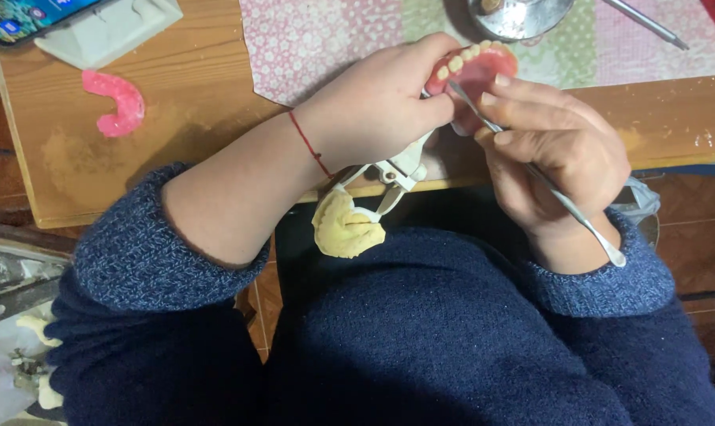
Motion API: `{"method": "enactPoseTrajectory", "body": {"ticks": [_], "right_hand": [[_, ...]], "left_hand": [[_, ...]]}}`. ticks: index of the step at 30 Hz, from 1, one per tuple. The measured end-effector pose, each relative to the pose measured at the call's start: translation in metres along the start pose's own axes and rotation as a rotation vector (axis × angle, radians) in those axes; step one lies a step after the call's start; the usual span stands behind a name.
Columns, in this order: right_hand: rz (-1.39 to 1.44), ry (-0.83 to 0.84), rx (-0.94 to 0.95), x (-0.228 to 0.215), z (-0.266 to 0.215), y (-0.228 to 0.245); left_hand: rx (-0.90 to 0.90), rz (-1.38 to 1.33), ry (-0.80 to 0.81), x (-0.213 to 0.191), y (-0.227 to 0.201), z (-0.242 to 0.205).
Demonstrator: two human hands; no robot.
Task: The person uses a metal tool to shape and smooth the pink wax on a dental model mounted on an articulator. They repeatedly dip the tool into a small flame to heat it before applying it to the wax surface.
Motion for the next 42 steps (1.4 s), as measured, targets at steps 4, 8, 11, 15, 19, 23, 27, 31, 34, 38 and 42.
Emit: {"method": "enactPoseTrajectory", "body": {"ticks": [4, 8, 11, 15, 19, 23, 27, 31, 34, 38, 42], "right_hand": [[0.01, 0.023, 0.031, -0.002, 0.005, 0.004], [0.052, 0.009, 0.011, -0.005, 0.005, 0.001], [0.05, 0.041, 0.005, -0.009, 0.008, 0.003], [0.045, 0.076, -0.018, -0.012, 0.012, 0.006], [0.032, 0.111, 0.016, -0.014, 0.015, 0.009], [-0.026, 0.111, -0.029, -0.015, 0.018, 0.019], [-0.059, 0.116, -0.056, -0.014, 0.013, 0.023], [-0.141, 0.148, -0.051, -0.017, 0.025, 0.033], [-0.131, 0.167, -0.054, -0.017, 0.017, 0.026], [-0.207, 0.213, -0.063, -0.019, 0.014, 0.022], [-0.256, 0.287, -0.067, -0.024, 0.036, 0.034]], "left_hand": [[0.042, 0.097, -0.038, 0.001, -0.006, -0.004], [-0.04, 0.221, -0.101, -0.001, -0.019, -0.009], [-0.088, 0.265, -0.123, 0.0, -0.022, -0.011], [-0.11, 0.322, -0.161, 0.002, -0.023, -0.012], [-0.135, 0.346, -0.185, 0.003, -0.028, -0.012], [-0.203, 0.387, -0.166, 0.005, -0.025, -0.01], [-0.153, 0.433, -0.193, 0.006, -0.026, -0.011], [-0.138, 0.438, -0.193, 0.007, -0.026, -0.011], [-0.124, 0.451, -0.196, 0.008, -0.029, -0.01], [-0.157, 0.451, -0.194, 0.008, -0.029, -0.011], [-0.153, 0.439, -0.192, 0.009, -0.025, -0.013]]}}
Point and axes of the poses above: each hand's wrist, its own z-axis towards the middle knuckle, its own x-axis out of the palm, y = z × x, the point moved 7 cm from there along z, towards the middle knuckle, and after that the axes turned 14 degrees about y, right-handed, at the moved point
